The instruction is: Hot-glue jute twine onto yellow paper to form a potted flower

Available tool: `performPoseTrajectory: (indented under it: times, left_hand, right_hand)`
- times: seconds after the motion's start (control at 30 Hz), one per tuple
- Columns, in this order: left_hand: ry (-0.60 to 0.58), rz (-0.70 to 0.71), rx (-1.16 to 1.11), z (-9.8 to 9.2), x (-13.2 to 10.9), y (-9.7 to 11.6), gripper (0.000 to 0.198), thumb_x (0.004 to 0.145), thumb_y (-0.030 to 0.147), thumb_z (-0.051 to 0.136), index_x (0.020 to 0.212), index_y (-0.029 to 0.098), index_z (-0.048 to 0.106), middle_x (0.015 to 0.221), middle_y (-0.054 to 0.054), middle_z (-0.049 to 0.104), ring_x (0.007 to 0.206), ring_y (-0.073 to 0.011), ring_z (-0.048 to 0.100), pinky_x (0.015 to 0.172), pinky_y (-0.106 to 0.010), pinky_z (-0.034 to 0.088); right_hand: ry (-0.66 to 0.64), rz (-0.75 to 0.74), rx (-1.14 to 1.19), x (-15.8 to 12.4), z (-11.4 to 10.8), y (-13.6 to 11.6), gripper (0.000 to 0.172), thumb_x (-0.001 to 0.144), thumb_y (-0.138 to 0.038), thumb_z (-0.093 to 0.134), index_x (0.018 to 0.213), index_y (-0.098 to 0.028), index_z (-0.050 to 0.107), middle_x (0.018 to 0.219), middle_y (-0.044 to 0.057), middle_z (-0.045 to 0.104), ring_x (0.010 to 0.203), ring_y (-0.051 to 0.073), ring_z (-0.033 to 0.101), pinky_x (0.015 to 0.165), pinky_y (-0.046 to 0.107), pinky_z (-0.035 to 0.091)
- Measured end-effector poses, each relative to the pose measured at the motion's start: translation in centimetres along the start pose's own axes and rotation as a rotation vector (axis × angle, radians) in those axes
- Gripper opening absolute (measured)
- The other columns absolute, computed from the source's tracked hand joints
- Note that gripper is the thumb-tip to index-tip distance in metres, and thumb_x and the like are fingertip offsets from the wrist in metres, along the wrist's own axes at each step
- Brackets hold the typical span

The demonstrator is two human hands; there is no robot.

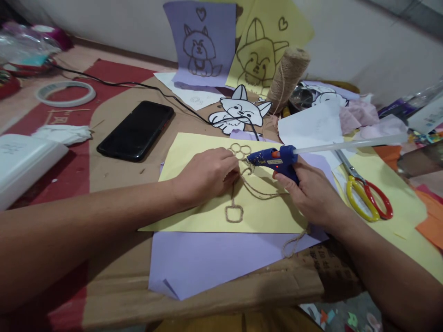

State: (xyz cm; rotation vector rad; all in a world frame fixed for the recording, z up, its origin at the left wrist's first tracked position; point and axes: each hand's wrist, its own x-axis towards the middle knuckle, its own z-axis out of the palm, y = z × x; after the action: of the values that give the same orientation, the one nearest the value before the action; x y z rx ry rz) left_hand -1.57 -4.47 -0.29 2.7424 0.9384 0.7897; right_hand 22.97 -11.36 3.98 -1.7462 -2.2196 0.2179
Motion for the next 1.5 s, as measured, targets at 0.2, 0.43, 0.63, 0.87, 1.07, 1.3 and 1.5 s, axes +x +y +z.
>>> performPoseTrajectory:
  times: [0.2,0.43,0.63,0.87,1.07,1.3,1.5]
  left_hand:
    - [-0.018,0.007,-0.011,-0.18,-0.02,0.07,0.019,0.093,0.014,0.052,0.084,0.014,0.070,0.086,-0.008,0.070,0.084,-0.0195,0.064,0.069,-0.028,0.048]
    - [-0.015,0.001,-0.015,-0.19,0.04,0.17,0.018,0.091,0.014,0.053,0.083,0.015,0.069,0.085,-0.008,0.070,0.083,-0.0192,0.064,0.068,-0.028,0.047]
    - [-0.023,-0.013,-0.011,-0.21,0.05,0.15,0.018,0.091,0.013,0.053,0.083,0.015,0.069,0.086,-0.008,0.071,0.084,-0.0195,0.064,0.068,-0.028,0.048]
    - [-0.011,-0.002,-0.008,-0.07,0.00,0.04,0.019,0.092,0.015,0.053,0.084,0.014,0.070,0.086,-0.008,0.071,0.083,-0.0199,0.064,0.068,-0.029,0.047]
    - [-0.016,0.002,-0.017,-0.23,0.03,0.12,0.020,0.092,0.014,0.052,0.082,0.015,0.069,0.085,-0.008,0.070,0.083,-0.0190,0.063,0.067,-0.028,0.047]
    - [-0.020,0.007,-0.011,-0.20,0.03,0.06,0.019,0.092,0.015,0.053,0.083,0.014,0.069,0.085,-0.009,0.070,0.082,-0.0193,0.063,0.067,-0.028,0.047]
    - [-0.026,0.011,-0.027,-0.26,0.04,0.00,0.020,0.092,0.014,0.052,0.083,0.014,0.070,0.086,-0.009,0.070,0.083,-0.0200,0.064,0.069,-0.029,0.048]
  right_hand:
    - [-0.008,0.002,-0.021,0.03,0.15,-0.33,0.039,0.101,-0.045,0.043,0.123,-0.019,0.061,0.117,0.017,0.073,0.103,0.036,0.069,0.084,0.049,0.055]
    - [0.036,-0.017,-0.020,-0.14,-0.42,-0.36,0.032,0.099,-0.040,0.047,0.120,-0.020,0.063,0.115,0.014,0.075,0.101,0.034,0.070,0.083,0.046,0.056]
    - [0.032,-0.005,-0.016,-0.04,-0.26,-0.26,0.036,0.099,-0.041,0.047,0.122,-0.017,0.063,0.117,0.016,0.074,0.105,0.036,0.069,0.086,0.048,0.055]
    - [0.021,-0.026,-0.011,-0.10,0.12,-0.30,0.034,0.100,-0.042,0.046,0.121,-0.020,0.062,0.118,0.015,0.074,0.105,0.035,0.069,0.086,0.048,0.056]
    - [0.062,-0.013,-0.017,-0.09,-0.15,-0.18,0.033,0.099,-0.041,0.047,0.118,-0.019,0.064,0.114,0.014,0.075,0.102,0.034,0.070,0.084,0.047,0.056]
    - [0.022,-0.022,-0.013,-0.04,0.27,-0.35,0.035,0.100,-0.041,0.046,0.124,-0.021,0.062,0.117,0.013,0.074,0.104,0.034,0.069,0.085,0.047,0.055]
    - [0.041,-0.013,-0.013,-0.14,-0.02,-0.38,0.036,0.100,-0.041,0.046,0.124,-0.019,0.061,0.119,0.014,0.074,0.106,0.034,0.069,0.086,0.046,0.055]
